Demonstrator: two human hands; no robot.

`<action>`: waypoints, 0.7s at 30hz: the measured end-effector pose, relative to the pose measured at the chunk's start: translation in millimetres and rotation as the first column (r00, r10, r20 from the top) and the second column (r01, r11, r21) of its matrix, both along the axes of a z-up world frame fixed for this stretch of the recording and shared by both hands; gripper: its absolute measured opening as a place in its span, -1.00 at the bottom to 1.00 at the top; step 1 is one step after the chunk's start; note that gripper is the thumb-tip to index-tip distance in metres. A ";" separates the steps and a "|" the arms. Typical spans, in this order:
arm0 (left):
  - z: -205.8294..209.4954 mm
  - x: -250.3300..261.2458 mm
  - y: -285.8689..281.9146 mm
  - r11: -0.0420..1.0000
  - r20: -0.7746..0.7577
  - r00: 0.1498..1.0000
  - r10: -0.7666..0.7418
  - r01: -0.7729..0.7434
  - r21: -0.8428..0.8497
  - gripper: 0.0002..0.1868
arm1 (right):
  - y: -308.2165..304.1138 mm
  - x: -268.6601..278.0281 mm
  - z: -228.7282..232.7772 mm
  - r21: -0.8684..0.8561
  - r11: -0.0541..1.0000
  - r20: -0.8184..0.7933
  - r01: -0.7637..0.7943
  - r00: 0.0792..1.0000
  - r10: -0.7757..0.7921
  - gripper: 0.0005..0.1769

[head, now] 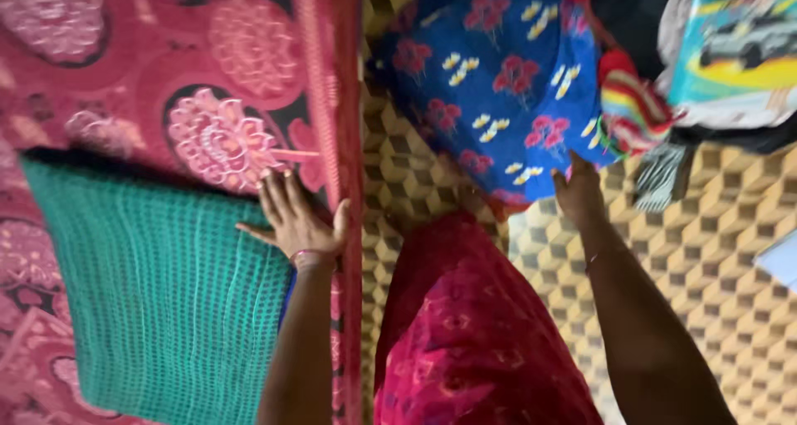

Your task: The person smooths out a red patterned bedsheet on a bed by hand, tucks the edges into the frame, and folds blue and green fabrics on top of the sheet.

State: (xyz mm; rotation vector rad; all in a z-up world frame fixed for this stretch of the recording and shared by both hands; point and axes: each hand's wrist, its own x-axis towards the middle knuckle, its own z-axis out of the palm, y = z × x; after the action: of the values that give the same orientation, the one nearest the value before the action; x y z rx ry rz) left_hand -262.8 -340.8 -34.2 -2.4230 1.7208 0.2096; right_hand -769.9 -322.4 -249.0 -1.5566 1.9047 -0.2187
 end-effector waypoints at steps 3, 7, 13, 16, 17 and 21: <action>-25.2 12.9 22.8 0.988 0.155 0.987 -0.052 0.074 -0.137 0.13 | 29.8 -16.5 -45.6 0.072 0.995 -0.008 0.070 0.998 -0.070 -0.28; -58.1 19.1 16.7 0.909 0.302 0.951 -0.061 0.178 -0.378 0.08 | 31.0 -30.2 -101.0 0.235 0.965 -0.044 0.114 0.993 -0.106 -0.18; -31.3 21.4 32.0 0.935 0.130 0.986 -0.101 0.138 -0.325 0.01 | -4.2 -58.4 -162.2 0.178 0.980 -0.019 0.090 0.996 -0.088 -0.13; -40.4 26.4 33.5 0.923 0.243 0.964 -0.104 0.185 -0.337 0.07 | -19.4 -92.3 -161.5 0.353 0.932 -0.358 -0.081 0.909 0.215 -0.39; -44.8 27.3 33.1 0.918 0.304 0.947 -0.106 0.211 -0.337 0.10 | -27.2 -99.8 -162.5 0.557 0.830 -0.420 -0.027 0.853 0.309 -0.48; -24.6 23.2 35.1 0.929 0.074 0.985 -0.153 0.169 -0.330 0.05 | -15.8 -150.4 -175.7 0.536 0.835 -0.503 -0.126 0.747 0.436 -0.42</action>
State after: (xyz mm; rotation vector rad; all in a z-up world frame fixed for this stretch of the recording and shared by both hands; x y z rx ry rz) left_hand -239.6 -305.7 -58.8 -2.4619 2.0683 -0.1762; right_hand -920.3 -338.3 -424.7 -1.6515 1.9081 0.9456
